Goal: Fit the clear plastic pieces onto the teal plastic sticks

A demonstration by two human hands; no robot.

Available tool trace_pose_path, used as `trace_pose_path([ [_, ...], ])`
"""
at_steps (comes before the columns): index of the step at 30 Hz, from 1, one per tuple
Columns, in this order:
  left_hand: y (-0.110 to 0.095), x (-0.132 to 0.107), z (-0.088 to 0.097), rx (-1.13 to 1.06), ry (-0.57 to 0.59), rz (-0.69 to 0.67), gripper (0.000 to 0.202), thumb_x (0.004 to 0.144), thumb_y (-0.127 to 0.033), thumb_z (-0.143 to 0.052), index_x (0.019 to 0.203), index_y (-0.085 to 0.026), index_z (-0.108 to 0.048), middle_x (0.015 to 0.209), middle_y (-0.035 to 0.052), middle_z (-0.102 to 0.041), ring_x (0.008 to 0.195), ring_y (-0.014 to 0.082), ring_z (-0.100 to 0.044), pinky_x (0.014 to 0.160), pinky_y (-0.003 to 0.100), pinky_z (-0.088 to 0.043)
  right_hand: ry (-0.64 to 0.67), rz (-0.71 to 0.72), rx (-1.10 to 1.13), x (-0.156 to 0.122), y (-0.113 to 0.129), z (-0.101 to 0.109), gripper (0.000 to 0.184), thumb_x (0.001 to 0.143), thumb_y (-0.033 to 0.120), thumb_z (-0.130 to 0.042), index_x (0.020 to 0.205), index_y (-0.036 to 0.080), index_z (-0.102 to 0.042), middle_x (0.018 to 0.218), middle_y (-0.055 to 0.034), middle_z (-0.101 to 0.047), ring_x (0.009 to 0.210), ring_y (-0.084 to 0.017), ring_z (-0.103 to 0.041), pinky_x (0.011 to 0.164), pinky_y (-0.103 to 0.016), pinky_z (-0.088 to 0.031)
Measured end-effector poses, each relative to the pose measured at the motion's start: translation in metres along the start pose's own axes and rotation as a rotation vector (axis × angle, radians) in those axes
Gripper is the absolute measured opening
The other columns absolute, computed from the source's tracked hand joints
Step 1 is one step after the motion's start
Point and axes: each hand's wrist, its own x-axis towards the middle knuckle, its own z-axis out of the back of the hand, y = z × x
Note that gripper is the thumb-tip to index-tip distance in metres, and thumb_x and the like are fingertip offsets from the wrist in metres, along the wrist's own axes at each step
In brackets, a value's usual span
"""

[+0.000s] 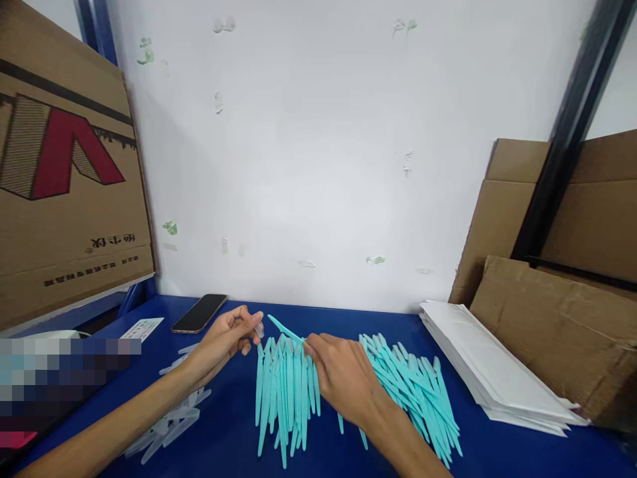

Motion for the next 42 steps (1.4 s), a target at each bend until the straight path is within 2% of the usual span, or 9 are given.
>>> trace_pose_path([
  [7, -0.0055, -0.0019, -0.0012, -0.042, -0.023, 0.007, 0.04, 0.084, -0.046, -0.07, 0.074, -0.017, -0.046, 0.083, 0.0044, -0.067, 0.079, 0.0182, -0.071, 0.052, 0.019, -0.049, 0.046, 0.012, -0.017, -0.001, -0.0008, -0.0044, 0.029, 0.102, 0.025, -0.032, 0.081, 0.023, -0.052, 0.07, 0.0022, -0.059, 0.057, -0.015, -0.049, 0.056, -0.028, -0.022],
  [13, -0.0018, -0.0038, -0.0027, -0.011, 0.032, 0.009, 0.037, 0.085, -0.044, -0.07, 0.076, -0.017, -0.046, 0.079, 0.0045, -0.068, 0.083, 0.0212, -0.073, 0.054, 0.02, -0.052, 0.051, 0.018, -0.027, -0.0009, 0.0013, -0.0043, 0.033, 0.104, 0.027, -0.03, 0.077, 0.022, -0.049, 0.066, 0.0029, -0.056, 0.051, -0.013, -0.041, 0.054, -0.028, -0.02],
  [18, -0.0036, -0.0047, -0.005, 0.092, 0.129, -0.023, 0.037, 0.085, -0.047, -0.069, 0.076, -0.017, -0.048, 0.077, 0.0055, -0.069, 0.077, 0.0241, -0.074, 0.048, 0.022, -0.051, 0.046, 0.043, -0.018, -0.0013, 0.0014, -0.0036, 0.033, 0.104, 0.027, -0.029, 0.077, 0.022, -0.048, 0.063, 0.0036, -0.054, 0.049, -0.012, -0.038, 0.054, -0.027, -0.02],
  [21, -0.0046, -0.0029, -0.0027, 0.195, 0.155, -0.075, 0.037, 0.085, -0.049, -0.067, 0.077, -0.016, -0.052, 0.072, 0.0055, -0.069, 0.072, 0.0246, -0.074, 0.044, 0.022, -0.049, 0.037, 0.041, -0.012, -0.0016, 0.0011, -0.0028, 0.032, 0.104, 0.027, -0.028, 0.08, 0.023, -0.049, 0.063, 0.0039, -0.053, 0.05, -0.013, -0.041, 0.055, -0.027, -0.021],
  [25, -0.0035, -0.0006, 0.0008, 0.265, 0.197, -0.075, 0.037, 0.087, -0.05, -0.064, 0.081, -0.014, -0.059, 0.077, 0.007, -0.072, 0.065, 0.0212, -0.073, 0.043, 0.02, -0.045, 0.024, 0.022, 0.014, -0.0015, 0.0016, -0.0016, 0.034, 0.105, 0.031, -0.027, 0.081, 0.022, -0.049, 0.066, 0.0033, -0.056, 0.054, -0.013, -0.047, 0.056, -0.028, -0.022],
  [31, -0.0044, -0.0031, 0.0009, 0.347, 0.243, -0.043, 0.038, 0.088, -0.049, -0.061, 0.085, -0.012, -0.069, 0.08, 0.009, -0.075, 0.056, 0.0175, -0.07, 0.041, 0.02, -0.043, 0.025, 0.027, 0.04, -0.0021, 0.0008, -0.0014, 0.034, 0.105, 0.031, -0.027, 0.08, 0.022, -0.048, 0.066, 0.0033, -0.054, 0.054, -0.013, -0.046, 0.056, -0.028, -0.022],
  [36, -0.0054, -0.0043, 0.0023, 0.362, 0.271, -0.061, 0.04, 0.09, -0.049, -0.059, 0.085, -0.012, -0.074, 0.086, 0.0107, -0.077, 0.052, 0.0152, -0.069, 0.04, 0.019, -0.041, 0.031, 0.059, 0.042, -0.0035, 0.0006, -0.0026, 0.03, 0.104, 0.026, -0.029, 0.081, 0.022, -0.049, 0.064, 0.0038, -0.053, 0.053, -0.013, -0.043, 0.056, -0.028, -0.023],
  [42, -0.0016, -0.0031, 0.0018, 0.327, 0.301, -0.01, 0.04, 0.088, -0.049, -0.061, 0.085, -0.011, -0.074, 0.088, 0.012, -0.078, 0.051, 0.0151, -0.068, 0.041, 0.019, -0.041, 0.045, 0.077, 0.014, -0.0037, 0.0032, -0.0012, 0.027, 0.103, 0.023, -0.031, 0.081, 0.022, -0.047, 0.066, 0.0038, -0.056, 0.051, -0.013, -0.041, 0.055, -0.028, -0.022],
])
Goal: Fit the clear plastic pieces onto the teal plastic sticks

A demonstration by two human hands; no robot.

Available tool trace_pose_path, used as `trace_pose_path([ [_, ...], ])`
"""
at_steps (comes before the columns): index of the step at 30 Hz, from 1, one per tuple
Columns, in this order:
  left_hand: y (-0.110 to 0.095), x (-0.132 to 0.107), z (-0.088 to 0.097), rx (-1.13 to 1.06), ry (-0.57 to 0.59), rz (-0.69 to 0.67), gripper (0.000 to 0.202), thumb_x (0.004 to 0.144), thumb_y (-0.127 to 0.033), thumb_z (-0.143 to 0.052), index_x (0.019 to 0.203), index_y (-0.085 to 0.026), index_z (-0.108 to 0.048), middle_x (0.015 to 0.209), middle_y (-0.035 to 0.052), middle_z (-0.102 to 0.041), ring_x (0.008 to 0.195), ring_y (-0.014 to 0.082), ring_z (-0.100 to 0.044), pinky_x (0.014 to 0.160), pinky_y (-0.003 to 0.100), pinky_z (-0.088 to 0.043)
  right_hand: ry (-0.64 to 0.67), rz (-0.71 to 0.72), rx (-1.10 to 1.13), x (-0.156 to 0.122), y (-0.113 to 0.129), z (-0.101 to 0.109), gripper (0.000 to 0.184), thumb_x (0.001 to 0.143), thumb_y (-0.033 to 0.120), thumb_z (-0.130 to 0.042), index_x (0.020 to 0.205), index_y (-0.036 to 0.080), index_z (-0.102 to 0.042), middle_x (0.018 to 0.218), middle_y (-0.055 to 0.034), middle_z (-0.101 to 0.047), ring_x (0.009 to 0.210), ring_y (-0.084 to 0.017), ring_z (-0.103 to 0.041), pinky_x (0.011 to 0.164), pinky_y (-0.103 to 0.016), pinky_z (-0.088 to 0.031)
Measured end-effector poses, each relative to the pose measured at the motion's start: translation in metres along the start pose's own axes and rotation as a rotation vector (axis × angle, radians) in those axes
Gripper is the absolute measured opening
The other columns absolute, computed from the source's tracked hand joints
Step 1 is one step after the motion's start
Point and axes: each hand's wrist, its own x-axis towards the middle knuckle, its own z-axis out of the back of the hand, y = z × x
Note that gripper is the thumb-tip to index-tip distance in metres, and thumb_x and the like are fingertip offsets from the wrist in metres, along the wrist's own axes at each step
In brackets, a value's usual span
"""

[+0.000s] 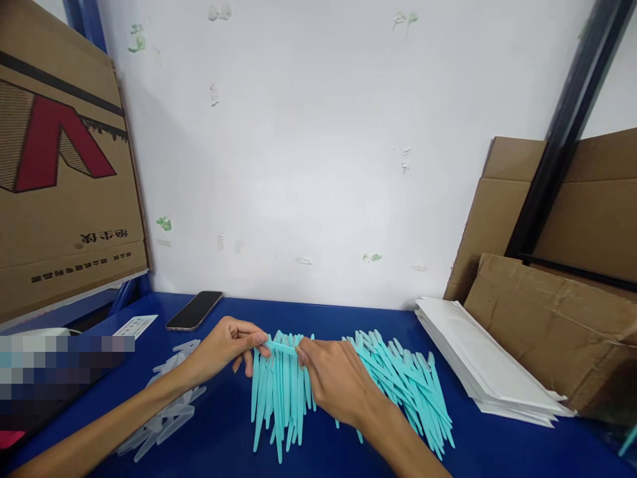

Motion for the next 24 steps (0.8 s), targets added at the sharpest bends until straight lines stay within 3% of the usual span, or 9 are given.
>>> trace_pose_path([
  [4, 0.002, 0.0, -0.003, 0.005, -0.007, 0.004, 0.041, 0.088, -0.05, -0.061, 0.083, -0.012, -0.075, 0.087, 0.0121, -0.078, 0.05, 0.0149, -0.068, 0.041, 0.019, -0.041, 0.011, 0.004, -0.013, 0.0, 0.0, 0.001, 0.024, 0.1, 0.019, -0.033, 0.081, 0.022, -0.047, 0.066, 0.003, -0.057, 0.05, -0.012, -0.04, 0.054, -0.027, -0.021],
  [9, 0.001, -0.004, -0.009, 0.016, -0.049, -0.002, 0.035, 0.088, -0.045, -0.061, 0.08, -0.013, -0.075, 0.081, 0.0095, -0.077, 0.048, 0.0136, -0.065, 0.041, 0.019, -0.038, 0.042, -0.013, -0.032, 0.001, 0.003, 0.003, 0.019, 0.087, 0.005, -0.04, 0.085, 0.021, -0.049, 0.073, 0.0017, -0.062, 0.052, -0.013, -0.042, 0.054, -0.027, -0.02],
  [14, -0.006, -0.008, -0.011, 0.012, -0.073, 0.009, 0.036, 0.088, -0.041, -0.063, 0.063, -0.015, -0.069, 0.051, -0.0002, -0.063, 0.033, 0.0078, -0.049, 0.04, 0.019, -0.033, 0.069, -0.027, -0.007, 0.0, 0.003, 0.0, 0.02, 0.085, 0.003, -0.04, 0.087, 0.021, -0.049, 0.075, 0.0004, -0.063, 0.055, -0.013, -0.047, 0.055, -0.026, -0.022],
  [18, -0.014, -0.008, -0.009, 0.035, -0.099, -0.004, 0.036, 0.088, -0.038, -0.063, 0.06, -0.016, -0.067, 0.045, -0.0031, -0.057, 0.031, 0.0065, -0.045, 0.041, 0.02, -0.033, 0.056, -0.001, 0.011, 0.0, 0.002, 0.0, 0.018, 0.092, 0.007, -0.037, 0.087, 0.021, -0.049, 0.072, 0.0013, -0.062, 0.056, -0.013, -0.048, 0.055, -0.025, -0.023],
  [24, -0.017, -0.008, -0.017, 0.101, -0.149, -0.039, 0.029, 0.085, -0.044, -0.066, 0.081, -0.016, -0.073, 0.051, -0.0018, -0.061, 0.035, 0.0086, -0.046, 0.041, 0.021, -0.035, 0.042, 0.021, -0.15, 0.003, 0.018, 0.005, 0.026, 0.104, 0.033, -0.031, 0.096, 0.022, -0.053, 0.06, 0.0027, -0.057, 0.048, -0.014, -0.048, 0.052, -0.028, -0.016],
])
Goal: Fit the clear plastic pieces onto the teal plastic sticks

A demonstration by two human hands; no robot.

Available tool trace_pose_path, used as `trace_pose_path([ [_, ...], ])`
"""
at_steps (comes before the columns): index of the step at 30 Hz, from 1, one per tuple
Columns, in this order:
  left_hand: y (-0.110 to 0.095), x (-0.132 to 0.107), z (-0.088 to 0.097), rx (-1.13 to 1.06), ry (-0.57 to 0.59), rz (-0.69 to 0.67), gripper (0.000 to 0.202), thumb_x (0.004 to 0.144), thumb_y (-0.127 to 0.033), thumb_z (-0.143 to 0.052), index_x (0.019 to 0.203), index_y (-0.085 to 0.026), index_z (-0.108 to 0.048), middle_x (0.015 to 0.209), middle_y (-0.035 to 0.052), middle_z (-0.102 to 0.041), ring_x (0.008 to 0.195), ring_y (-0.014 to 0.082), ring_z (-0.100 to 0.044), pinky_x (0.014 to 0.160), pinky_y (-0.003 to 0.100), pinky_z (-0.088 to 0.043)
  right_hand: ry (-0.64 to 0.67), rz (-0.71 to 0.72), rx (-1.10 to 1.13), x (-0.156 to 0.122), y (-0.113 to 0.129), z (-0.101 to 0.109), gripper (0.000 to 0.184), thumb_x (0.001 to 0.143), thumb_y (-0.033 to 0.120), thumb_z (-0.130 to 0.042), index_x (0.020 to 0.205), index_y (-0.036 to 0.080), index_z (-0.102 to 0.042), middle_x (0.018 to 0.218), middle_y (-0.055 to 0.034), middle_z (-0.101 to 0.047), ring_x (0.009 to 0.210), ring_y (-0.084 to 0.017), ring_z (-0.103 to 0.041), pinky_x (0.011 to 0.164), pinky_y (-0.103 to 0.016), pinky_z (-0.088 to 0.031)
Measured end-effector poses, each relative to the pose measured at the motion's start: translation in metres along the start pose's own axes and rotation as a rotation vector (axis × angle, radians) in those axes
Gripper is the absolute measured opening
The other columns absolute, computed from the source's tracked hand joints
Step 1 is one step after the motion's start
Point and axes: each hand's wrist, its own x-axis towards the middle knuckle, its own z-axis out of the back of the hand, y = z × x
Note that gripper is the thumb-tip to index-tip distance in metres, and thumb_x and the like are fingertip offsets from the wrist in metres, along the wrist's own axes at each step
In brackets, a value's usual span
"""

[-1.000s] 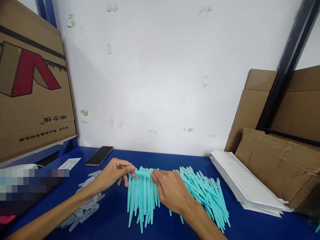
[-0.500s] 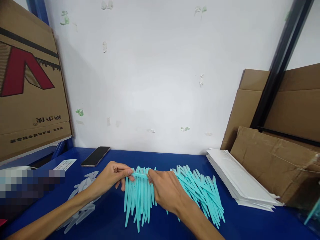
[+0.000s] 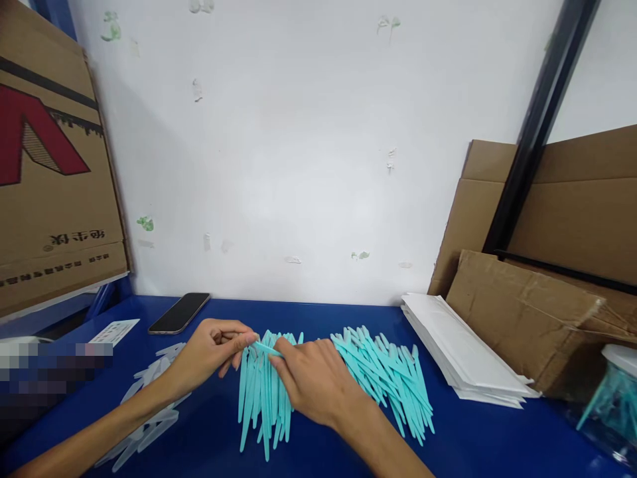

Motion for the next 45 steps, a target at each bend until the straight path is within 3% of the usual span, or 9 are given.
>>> trace_pose_path([
  [6, 0.005, 0.009, 0.015, 0.036, -0.098, 0.004, 0.046, 0.096, -0.054, -0.041, 0.098, -0.018, -0.069, 0.042, -0.0057, -0.05, 0.034, 0.0098, -0.034, 0.042, 0.022, -0.03, -0.045, -0.02, 0.026, -0.001, -0.004, -0.002, 0.03, 0.106, 0.035, -0.028, 0.117, 0.025, -0.053, 0.059, 0.0038, -0.058, 0.047, -0.014, -0.051, 0.051, -0.027, -0.019],
  [10, 0.014, 0.021, 0.059, 0.531, -0.295, -0.078, 0.049, 0.094, -0.053, -0.042, 0.066, -0.019, -0.063, 0.046, -0.003, -0.048, 0.044, 0.0125, -0.041, 0.05, 0.025, -0.028, -0.142, -0.212, 0.058, 0.0, -0.022, 0.003, 0.031, 0.104, 0.037, -0.034, 0.097, 0.023, -0.061, 0.078, -0.0004, -0.066, 0.061, -0.015, -0.059, 0.054, -0.026, -0.027],
  [12, 0.017, 0.024, 0.081, 0.795, -0.211, -0.021, 0.048, 0.092, -0.049, -0.044, 0.057, -0.019, -0.059, 0.049, -0.0004, -0.054, 0.048, 0.0154, -0.048, 0.053, 0.026, -0.029, -0.152, -0.329, 0.033, 0.001, -0.031, 0.006, 0.03, 0.102, 0.037, -0.039, 0.093, 0.022, -0.064, 0.083, -0.0027, -0.068, 0.068, -0.017, -0.063, 0.055, -0.026, -0.029],
  [15, 0.017, 0.022, 0.102, 1.028, -0.094, 0.174, 0.043, 0.088, -0.047, -0.049, 0.056, -0.021, -0.061, 0.057, 0.0035, -0.064, 0.054, 0.0195, -0.056, 0.053, 0.028, -0.029, -0.092, -0.495, 0.023, 0.002, -0.044, 0.009, 0.028, 0.099, 0.032, -0.046, 0.118, 0.021, -0.063, 0.081, -0.0043, -0.07, 0.073, -0.021, -0.067, 0.057, -0.027, -0.033],
  [20, 0.019, 0.014, 0.116, 1.041, 0.07, 0.395, 0.009, 0.072, -0.03, -0.063, 0.07, -0.024, -0.07, 0.077, 0.0035, -0.073, 0.072, 0.0228, -0.066, 0.055, 0.026, -0.035, -0.009, -0.588, 0.028, -0.001, -0.054, 0.009, 0.057, 0.095, 0.026, -0.054, 0.149, 0.021, -0.035, 0.079, -0.0025, -0.072, 0.071, -0.023, -0.067, 0.055, -0.027, -0.034],
  [24, 0.027, 0.012, 0.116, 1.031, 0.134, 0.488, 0.02, 0.06, -0.022, -0.068, 0.08, -0.024, -0.07, 0.077, 0.0029, -0.074, 0.075, 0.0249, -0.068, 0.057, 0.027, -0.039, 0.03, -0.524, 0.081, -0.001, -0.053, 0.006, 0.049, 0.095, 0.028, -0.053, 0.142, 0.028, -0.044, 0.078, -0.0008, -0.072, 0.072, -0.021, -0.068, 0.056, -0.026, -0.036],
  [30, 0.028, 0.011, 0.103, 0.948, 0.218, 0.451, 0.015, 0.057, -0.01, -0.058, 0.058, -0.022, -0.067, 0.067, 0.0039, -0.072, 0.067, 0.0234, -0.068, 0.056, 0.027, -0.04, 0.118, -0.518, 0.049, -0.002, -0.049, 0.001, 0.041, 0.094, 0.025, -0.052, 0.135, 0.027, -0.051, 0.073, -0.0015, -0.07, 0.07, -0.021, -0.067, 0.057, -0.026, -0.035],
  [38, 0.032, 0.011, 0.086, 1.09, 0.159, 0.319, 0.01, 0.071, -0.017, -0.057, 0.071, -0.021, -0.066, 0.083, 0.0097, -0.071, 0.075, 0.0285, -0.067, 0.06, 0.032, -0.039, 0.244, -0.498, -0.049, -0.006, -0.052, -0.004, 0.041, 0.09, 0.018, -0.053, 0.131, 0.024, -0.057, 0.09, -0.0091, -0.074, 0.091, -0.027, -0.067, 0.063, -0.029, -0.039],
  [45, 0.037, 0.013, 0.065, 1.157, 0.108, 0.149, 0.013, 0.084, -0.024, -0.046, 0.08, -0.02, -0.058, 0.091, 0.0096, -0.067, 0.075, 0.0267, -0.062, 0.059, 0.033, -0.032, 0.269, -0.482, -0.148, -0.006, -0.05, -0.007, 0.035, 0.088, 0.021, -0.058, 0.123, 0.021, -0.063, 0.093, -0.0135, -0.073, 0.089, -0.032, -0.069, 0.063, -0.033, -0.042],
])
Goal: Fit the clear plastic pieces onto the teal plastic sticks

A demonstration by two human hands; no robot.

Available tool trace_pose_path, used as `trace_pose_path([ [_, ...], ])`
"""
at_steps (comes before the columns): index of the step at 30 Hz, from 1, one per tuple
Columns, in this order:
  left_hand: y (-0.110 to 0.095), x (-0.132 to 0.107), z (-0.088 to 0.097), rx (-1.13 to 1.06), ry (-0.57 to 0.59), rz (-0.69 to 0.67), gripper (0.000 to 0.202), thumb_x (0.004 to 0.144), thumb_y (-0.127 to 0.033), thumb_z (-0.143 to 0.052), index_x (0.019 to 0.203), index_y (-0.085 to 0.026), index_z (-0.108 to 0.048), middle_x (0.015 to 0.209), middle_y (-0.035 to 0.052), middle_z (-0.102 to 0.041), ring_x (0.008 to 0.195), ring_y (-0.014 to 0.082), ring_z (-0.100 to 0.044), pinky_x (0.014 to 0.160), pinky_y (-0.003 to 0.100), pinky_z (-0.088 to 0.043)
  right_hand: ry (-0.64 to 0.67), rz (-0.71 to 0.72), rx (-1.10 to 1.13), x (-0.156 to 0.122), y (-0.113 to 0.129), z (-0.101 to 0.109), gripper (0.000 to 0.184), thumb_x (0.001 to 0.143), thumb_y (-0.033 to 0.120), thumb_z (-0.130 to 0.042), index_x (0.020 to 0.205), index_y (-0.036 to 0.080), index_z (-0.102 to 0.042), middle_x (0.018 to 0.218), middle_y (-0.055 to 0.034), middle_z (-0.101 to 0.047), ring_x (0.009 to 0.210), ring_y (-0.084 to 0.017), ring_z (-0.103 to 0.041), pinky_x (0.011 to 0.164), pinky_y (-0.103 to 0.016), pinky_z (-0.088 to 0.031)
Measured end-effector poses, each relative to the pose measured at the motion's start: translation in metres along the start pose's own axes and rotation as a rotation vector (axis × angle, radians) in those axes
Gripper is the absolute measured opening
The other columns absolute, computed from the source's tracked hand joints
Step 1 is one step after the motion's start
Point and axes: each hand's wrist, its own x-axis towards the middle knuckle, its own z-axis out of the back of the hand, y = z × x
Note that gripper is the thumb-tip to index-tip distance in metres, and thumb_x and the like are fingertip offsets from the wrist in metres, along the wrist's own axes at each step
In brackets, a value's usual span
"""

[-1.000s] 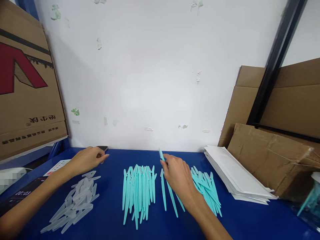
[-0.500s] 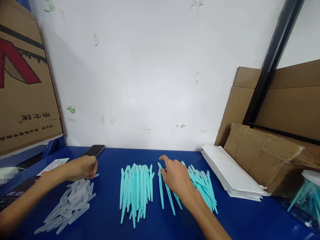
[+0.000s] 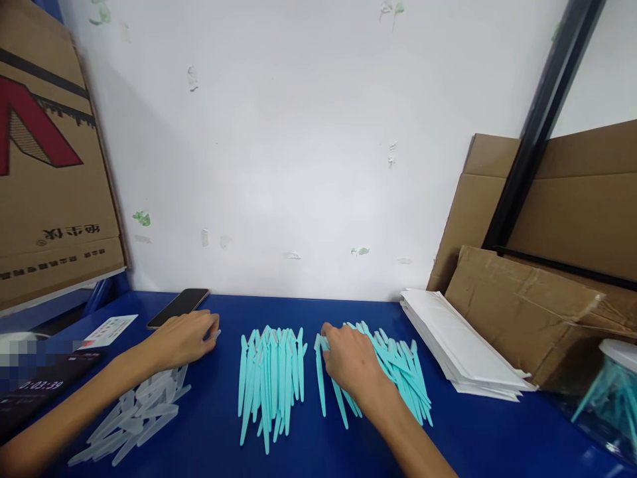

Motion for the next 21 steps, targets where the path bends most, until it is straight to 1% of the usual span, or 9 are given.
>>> trace_pose_path([
  [4, -0.014, 0.0, 0.005, -0.035, -0.111, -0.012, 0.013, 0.089, -0.027, -0.041, 0.087, -0.021, -0.052, 0.085, 0.0072, -0.066, 0.067, 0.023, -0.06, 0.055, 0.03, -0.027, -0.033, -0.028, -0.032, -0.001, 0.0, 0.003, 0.028, 0.09, 0.023, -0.057, 0.115, 0.017, -0.067, 0.091, -0.0159, -0.073, 0.086, -0.034, -0.069, 0.062, -0.033, -0.041],
  [6, -0.02, 0.0, 0.007, -0.07, -0.159, -0.026, 0.015, 0.092, -0.03, -0.038, 0.088, -0.022, -0.05, 0.08, 0.0051, -0.064, 0.063, 0.0212, -0.058, 0.053, 0.029, -0.025, -0.063, -0.044, -0.034, -0.001, 0.0, 0.006, 0.025, 0.094, 0.027, -0.052, 0.109, 0.017, -0.069, 0.088, -0.0148, -0.073, 0.081, -0.031, -0.07, 0.059, -0.031, -0.039],
  [8, -0.025, -0.001, 0.008, -0.103, -0.203, -0.033, 0.017, 0.094, -0.032, -0.036, 0.088, -0.022, -0.049, 0.075, 0.003, -0.062, 0.06, 0.02, -0.056, 0.052, 0.029, -0.025, -0.098, -0.03, -0.014, -0.002, 0.004, 0.008, 0.029, 0.099, 0.032, -0.045, 0.102, 0.019, -0.07, 0.081, -0.0115, -0.072, 0.072, -0.026, -0.069, 0.056, -0.029, -0.037],
  [11, -0.03, -0.003, 0.008, -0.146, -0.248, -0.046, 0.017, 0.095, -0.033, -0.036, 0.087, -0.023, -0.047, 0.069, 0.0002, -0.059, 0.058, 0.019, -0.054, 0.053, 0.028, -0.025, -0.135, 0.074, 0.031, -0.003, 0.014, 0.005, 0.037, 0.102, 0.039, -0.038, 0.092, 0.021, -0.069, 0.072, -0.0072, -0.071, 0.065, -0.022, -0.067, 0.056, -0.027, -0.035],
  [13, -0.034, -0.005, 0.007, -0.172, -0.262, -0.063, 0.016, 0.095, -0.032, -0.037, 0.087, -0.023, -0.047, 0.066, -0.0011, -0.057, 0.058, 0.019, -0.053, 0.053, 0.028, -0.025, -0.132, 0.138, 0.032, -0.004, 0.022, -0.001, 0.038, 0.102, 0.04, -0.038, 0.089, 0.021, -0.069, 0.072, -0.0069, -0.071, 0.066, -0.022, -0.066, 0.055, -0.027, -0.034],
  [15, -0.036, -0.006, 0.005, -0.196, -0.265, -0.082, 0.014, 0.095, -0.031, -0.038, 0.086, -0.023, -0.047, 0.064, -0.0022, -0.055, 0.058, 0.0186, -0.053, 0.054, 0.028, -0.026, -0.119, 0.166, 0.018, -0.005, 0.028, -0.007, 0.035, 0.1, 0.039, -0.041, 0.089, 0.02, -0.068, 0.074, -0.0071, -0.071, 0.066, -0.022, -0.066, 0.053, -0.028, -0.032],
  [18, -0.04, -0.007, 0.001, -0.207, -0.258, -0.113, 0.013, 0.094, -0.03, -0.04, 0.085, -0.024, -0.047, 0.063, -0.0032, -0.054, 0.056, 0.0174, -0.051, 0.054, 0.028, -0.026, -0.102, 0.162, 0.006, -0.007, 0.032, -0.013, 0.031, 0.098, 0.038, -0.043, 0.088, 0.02, -0.067, 0.075, -0.0072, -0.071, 0.066, -0.023, -0.066, 0.052, -0.028, -0.03],
  [21, -0.043, -0.008, -0.003, -0.22, -0.245, -0.149, 0.014, 0.094, -0.03, -0.041, 0.084, -0.023, -0.048, 0.065, -0.0031, -0.054, 0.056, 0.0169, -0.05, 0.054, 0.028, -0.026, -0.088, 0.152, 0.006, -0.007, 0.032, -0.014, 0.032, 0.098, 0.038, -0.043, 0.088, 0.019, -0.066, 0.076, -0.008, -0.071, 0.066, -0.023, -0.066, 0.052, -0.028, -0.03],
])
